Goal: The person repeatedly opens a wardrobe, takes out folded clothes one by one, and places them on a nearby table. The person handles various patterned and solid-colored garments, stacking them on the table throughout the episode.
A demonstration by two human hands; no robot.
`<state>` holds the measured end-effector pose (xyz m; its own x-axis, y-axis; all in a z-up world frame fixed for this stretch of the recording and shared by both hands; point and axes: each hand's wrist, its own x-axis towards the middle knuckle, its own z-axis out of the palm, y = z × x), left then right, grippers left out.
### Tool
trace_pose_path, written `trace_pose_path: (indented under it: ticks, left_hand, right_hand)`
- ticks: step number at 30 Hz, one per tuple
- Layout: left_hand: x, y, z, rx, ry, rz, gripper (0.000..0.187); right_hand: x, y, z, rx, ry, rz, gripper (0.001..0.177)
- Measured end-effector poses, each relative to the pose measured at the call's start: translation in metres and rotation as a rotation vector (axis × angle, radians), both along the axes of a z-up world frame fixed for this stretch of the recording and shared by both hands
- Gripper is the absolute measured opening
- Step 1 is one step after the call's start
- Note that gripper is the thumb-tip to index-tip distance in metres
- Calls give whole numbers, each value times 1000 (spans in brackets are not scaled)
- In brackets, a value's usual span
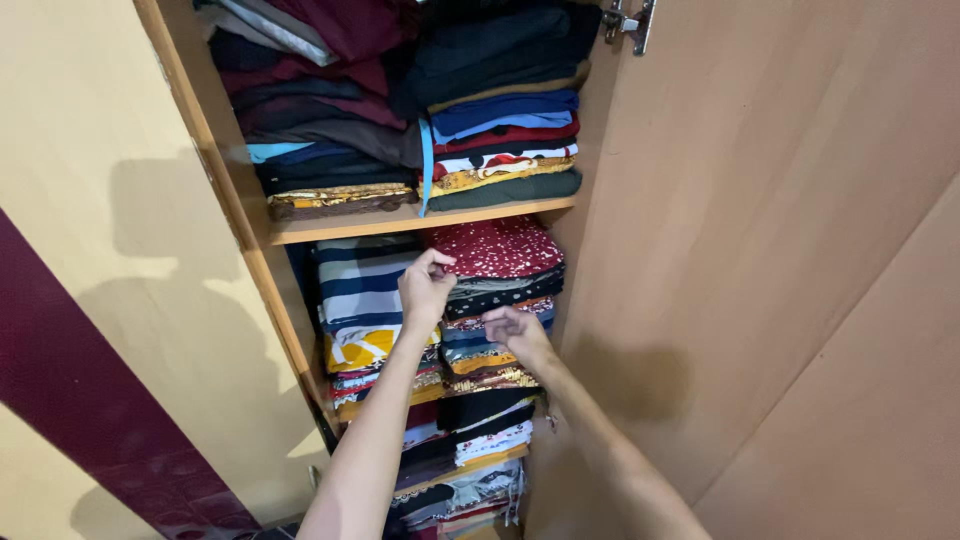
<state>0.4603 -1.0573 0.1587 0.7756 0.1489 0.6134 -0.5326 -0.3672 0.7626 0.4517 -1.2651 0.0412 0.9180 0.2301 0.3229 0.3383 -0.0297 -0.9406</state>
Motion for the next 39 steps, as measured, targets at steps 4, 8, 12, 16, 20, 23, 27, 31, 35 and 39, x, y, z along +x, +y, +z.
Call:
trace_pose_path:
  ticks: [4,8,12,16,20,23,27,31,35,39]
  left_hand:
    - [-9,0,7,20,0,13,22]
    - [-14,1,2,12,27,4,22]
    - [-11,2,-16,-98,76,-95,21]
    - [0,1,-27,-155,17,-153,18]
    - [0,1,-35,-147,78,-229,21]
    - [-2,10,-42,-234,122,-400,33]
    - [0,23,-63,-360,291,-363,38]
    - [27,22,-101,-551,465,-341,34]
    - [47,6,-131,-675,564,-359,36]
    - [62,-9,-144,-672,573,-293,24]
  right_hand:
    - [-21,25,40,89,240,-46,28]
    - [-29,37,59,340,313,5,35]
    - [-21,36,56,598,279,121,44]
    - [-13,41,71,794,312,44,43]
    - [-1,45,96,767,467,-203,50]
    - [17,41,103,606,532,-306,48]
    - [33,36,105,584,548,-358,41]
    - [35,31,98,701,474,-304,36]
    - [23,26,101,749,442,-275,31]
    - [-8,25,106,758,389,-225,31]
